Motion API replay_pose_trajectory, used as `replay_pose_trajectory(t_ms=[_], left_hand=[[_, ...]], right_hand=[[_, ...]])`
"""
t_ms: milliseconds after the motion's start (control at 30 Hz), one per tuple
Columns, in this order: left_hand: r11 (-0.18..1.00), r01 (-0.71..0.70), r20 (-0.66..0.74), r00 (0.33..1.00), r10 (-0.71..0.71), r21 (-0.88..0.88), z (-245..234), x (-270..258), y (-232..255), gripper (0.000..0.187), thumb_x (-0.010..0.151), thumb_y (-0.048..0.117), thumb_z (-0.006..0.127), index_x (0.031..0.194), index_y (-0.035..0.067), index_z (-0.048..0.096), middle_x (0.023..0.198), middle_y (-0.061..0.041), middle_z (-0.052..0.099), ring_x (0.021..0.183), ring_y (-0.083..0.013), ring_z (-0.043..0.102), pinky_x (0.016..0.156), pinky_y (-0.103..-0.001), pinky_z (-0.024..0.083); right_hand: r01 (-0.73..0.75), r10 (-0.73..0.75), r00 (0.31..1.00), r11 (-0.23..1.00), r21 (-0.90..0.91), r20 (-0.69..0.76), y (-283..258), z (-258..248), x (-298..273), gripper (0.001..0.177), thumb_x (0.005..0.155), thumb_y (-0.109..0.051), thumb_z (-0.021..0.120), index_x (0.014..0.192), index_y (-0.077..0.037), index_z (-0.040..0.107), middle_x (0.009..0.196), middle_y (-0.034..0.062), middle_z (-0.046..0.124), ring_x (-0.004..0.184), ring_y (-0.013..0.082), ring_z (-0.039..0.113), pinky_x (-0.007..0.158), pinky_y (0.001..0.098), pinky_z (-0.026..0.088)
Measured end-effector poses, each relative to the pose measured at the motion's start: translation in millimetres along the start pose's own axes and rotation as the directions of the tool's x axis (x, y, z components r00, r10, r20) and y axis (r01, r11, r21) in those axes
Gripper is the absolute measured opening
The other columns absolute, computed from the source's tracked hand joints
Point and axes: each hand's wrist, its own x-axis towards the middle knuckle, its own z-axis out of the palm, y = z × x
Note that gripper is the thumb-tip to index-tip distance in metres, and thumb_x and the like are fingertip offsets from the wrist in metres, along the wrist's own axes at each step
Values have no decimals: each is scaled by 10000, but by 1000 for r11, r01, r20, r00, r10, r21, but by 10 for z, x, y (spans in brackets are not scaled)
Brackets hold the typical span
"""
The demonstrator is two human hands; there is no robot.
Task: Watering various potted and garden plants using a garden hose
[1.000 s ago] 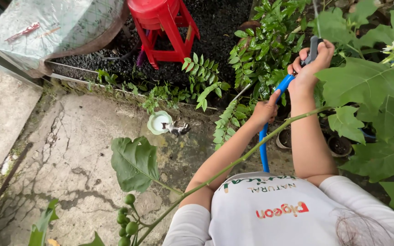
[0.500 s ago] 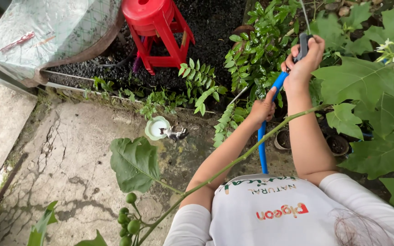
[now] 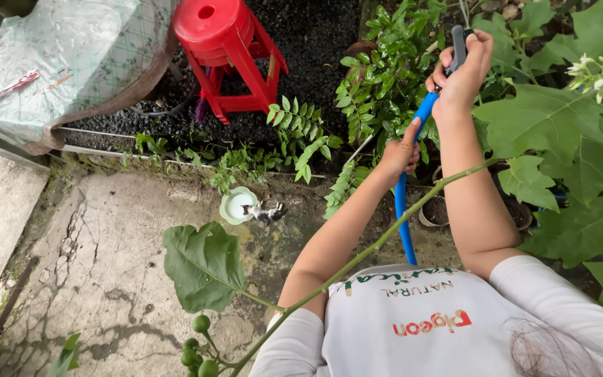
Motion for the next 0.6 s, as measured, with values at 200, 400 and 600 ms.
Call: replay_pose_trajectory(t_ms=[200, 400, 600], left_hand=[[1000, -5, 33, 999, 5, -3, 9, 1, -27, 621, 824, 694, 539, 537, 208, 280, 493, 17, 254, 432, -128, 207, 424, -272, 224], [1000, 16, 34, 999, -16, 14, -13, 20, -116, 618, 819, 701, 546, 537, 212, 295, 483, 28, 274, 408, -114, 221, 408, -259, 224], [999, 51, 99, 994, -51, 0, -87, 14, -510, 621, 910, 731, 454, 557, 232, 346, 453, 86, 332, 355, -79, 259, 337, -225, 226]], right_hand=[[19, -19, 999, 1000, -18, -30, 34, -44, 7, 113, 1020, -269, 434, 1037, -167, 479, 701, 20, 509, 431, 115, 328, 361, 298, 259], [2, -2, 997, 1000, -5, -75, 91, -137, -1, 126, 1022, -283, 434, 1052, -170, 481, 694, 14, 518, 431, 113, 326, 365, 298, 274], [-77, 73, 996, 991, -106, -41, 174, -236, -226, 140, 1087, -198, 362, 1084, -133, 486, 709, -13, 527, 446, 72, 365, 328, 229, 307]])
